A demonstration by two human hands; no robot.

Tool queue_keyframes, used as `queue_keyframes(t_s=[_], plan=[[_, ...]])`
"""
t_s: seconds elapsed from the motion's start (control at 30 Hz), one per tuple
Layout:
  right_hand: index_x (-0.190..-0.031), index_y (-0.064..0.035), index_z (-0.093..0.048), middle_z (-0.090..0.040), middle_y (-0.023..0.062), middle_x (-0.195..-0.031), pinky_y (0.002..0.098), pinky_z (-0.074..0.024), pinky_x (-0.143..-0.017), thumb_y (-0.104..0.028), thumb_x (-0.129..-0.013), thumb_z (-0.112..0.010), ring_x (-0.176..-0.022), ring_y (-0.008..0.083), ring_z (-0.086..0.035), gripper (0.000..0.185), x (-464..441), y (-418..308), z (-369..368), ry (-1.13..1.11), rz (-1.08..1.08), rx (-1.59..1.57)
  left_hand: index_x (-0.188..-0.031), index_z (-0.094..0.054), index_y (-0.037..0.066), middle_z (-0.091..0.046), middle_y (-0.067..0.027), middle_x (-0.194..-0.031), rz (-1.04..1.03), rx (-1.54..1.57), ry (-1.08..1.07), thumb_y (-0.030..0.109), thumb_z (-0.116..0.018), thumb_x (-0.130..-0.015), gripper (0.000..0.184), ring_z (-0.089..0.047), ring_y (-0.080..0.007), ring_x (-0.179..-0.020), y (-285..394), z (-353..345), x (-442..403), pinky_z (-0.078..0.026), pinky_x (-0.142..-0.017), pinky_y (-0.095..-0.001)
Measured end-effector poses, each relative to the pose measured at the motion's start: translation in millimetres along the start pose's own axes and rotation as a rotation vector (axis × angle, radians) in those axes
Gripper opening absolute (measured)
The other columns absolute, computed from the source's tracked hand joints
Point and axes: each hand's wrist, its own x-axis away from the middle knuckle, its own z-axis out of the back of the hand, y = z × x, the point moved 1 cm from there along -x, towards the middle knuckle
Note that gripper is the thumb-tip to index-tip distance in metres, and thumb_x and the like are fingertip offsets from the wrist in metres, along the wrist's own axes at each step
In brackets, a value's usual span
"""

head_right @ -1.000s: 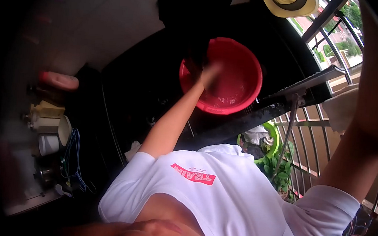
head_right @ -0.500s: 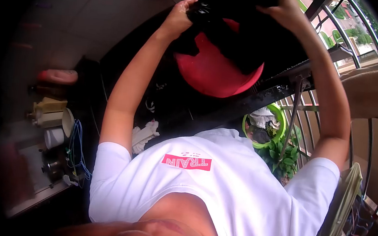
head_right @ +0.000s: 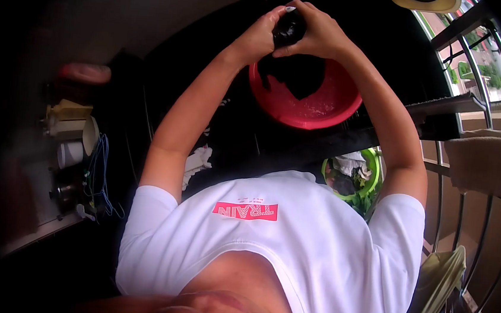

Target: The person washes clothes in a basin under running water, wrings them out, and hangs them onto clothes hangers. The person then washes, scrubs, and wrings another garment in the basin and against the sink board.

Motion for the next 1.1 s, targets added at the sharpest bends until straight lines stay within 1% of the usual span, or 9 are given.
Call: queue_keyframes(t_s=[0.2, 0.4, 0.5, 0.6, 0.67, 0.77, 0.83, 0.93, 1.1], plan=[[-0.104, -0.0076, -0.057, -0.061, 0.0091, -0.094, 0.0362, -0.0495, -0.074, -0.027, -0.058, -0.082, -0.086, 0.0278, -0.062, 0.056, 11, 11, -35, 0.106, 0.071, -0.129, -0.13, -0.046, 0.004, -0.052, -0.0128, -0.117, 0.014, -0.677, -0.18, -0.001, -0.063, -0.073, 0.06, -0.051, -0.0264, -0.114, -25, 31, 19, -0.044, -0.095, -0.0337], [-0.109, -0.0105, -0.053, -0.058, 0.0087, -0.097, 0.0368, -0.0499, -0.073, -0.038, -0.057, -0.084, -0.085, 0.0282, -0.061, 0.067, 4, 12, -62, -0.007, 0.15, -0.118, -0.112, -0.056, -0.008, -0.06, -0.0074, -0.094, 0.276, 0.102, 0.011, -0.004, -0.056, -0.071, 0.042, -0.058, -0.0122, -0.076, -51, 35, 39, -0.049, -0.069, -0.0235], [-0.099, -0.0093, -0.056, -0.061, 0.0079, -0.092, 0.0385, -0.05, -0.066, -0.044, -0.06, -0.08, -0.08, 0.0293, -0.063, 0.058, 3, 4, -69, -0.014, -0.033, 0.097, -0.114, -0.053, -0.009, -0.061, -0.0127, -0.098, 0.325, 0.574, 0.038, -0.001, -0.057, -0.076, 0.039, -0.061, -0.0162, -0.087, -67, 24, 54, -0.051, -0.075, -0.0251], [-0.094, -0.0085, -0.058, -0.063, 0.0064, -0.089, 0.0384, -0.0502, -0.065, -0.043, -0.062, -0.079, -0.077, 0.0276, -0.063, 0.051, 0, 17, -67, -0.08, -0.11, 0.066, -0.113, -0.049, -0.002, -0.058, -0.0167, -0.103, 0.337, 1.189, 0.446, 0.011, -0.054, -0.084, 0.032, -0.061, -0.0273, -0.089, -86, 9, 70, -0.053, -0.081, -0.0427], [-0.087, -0.0057, -0.058, -0.061, 0.0059, -0.083, 0.0328, -0.0495, -0.066, -0.028, -0.066, -0.08, -0.074, 0.0247, -0.061, 0.038, 3, 18, -62, 0.005, 0.079, 0.029, -0.121, -0.047, 0.002, -0.053, -0.0208, -0.116, 0.68, 0.871, 0.716, 0.023, -0.045, -0.089, 0.038, -0.054, -0.0336, -0.108, -140, -7, 94, -0.046, -0.092, -0.0492], [-0.086, -0.0075, -0.057, -0.057, 0.0049, -0.092, 0.0344, -0.0489, -0.064, -0.025, -0.063, -0.08, -0.077, 0.0264, -0.06, 0.037, 3, -14, -36, -0.183, 0.228, 0.066, -0.123, -0.047, 0.007, -0.053, -0.016, -0.112, 1.102, 1.115, 0.526, 0.044, -0.053, -0.086, 0.052, -0.057, -0.0334, -0.1, -165, -45, 132, -0.053, -0.08, -0.0496], [-0.085, -0.0114, -0.057, -0.057, 0.0039, -0.098, 0.0351, -0.0482, -0.065, -0.025, -0.062, -0.078, -0.077, 0.0245, -0.059, 0.034, 9, -44, -29, -0.261, 0.408, 0.16, -0.124, -0.046, 0.007, -0.053, -0.0149, -0.113, 0.891, 1.357, 0.226, 0.044, -0.053, -0.087, 0.053, -0.058, -0.0325, -0.098, -157, -50, 135, -0.054, -0.078, -0.0491], [-0.083, -0.0155, -0.056, -0.057, 0.002, -0.101, 0.0349, -0.047, -0.069, -0.024, -0.063, -0.073, -0.075, 0.0226, -0.055, 0.027, 30, -78, -39, -0.333, 0.646, 0.238, -0.122, -0.047, 0.007, -0.054, -0.0129, -0.11, 0.472, 1.654, 0.318, 0.044, -0.053, -0.087, 0.051, -0.059, -0.0303, -0.098, -144, -64, 111, -0.054, -0.079, -0.0466], [-0.081, -0.0157, -0.055, -0.057, 0.0001, -0.102, 0.0365, -0.0462, -0.07, -0.023, -0.064, -0.071, -0.074, 0.0215, -0.051, 0.024, 76, -90, -70, -0.401, 0.698, 0.157, -0.12, -0.05, 0.007, -0.057, -0.0095, -0.107, 0.302, 1.683, 0.571, 0.042, -0.054, -0.088, 0.048, -0.059, -0.0266, -0.098, -139, -79, 101, -0.054, -0.08, -0.0424]])
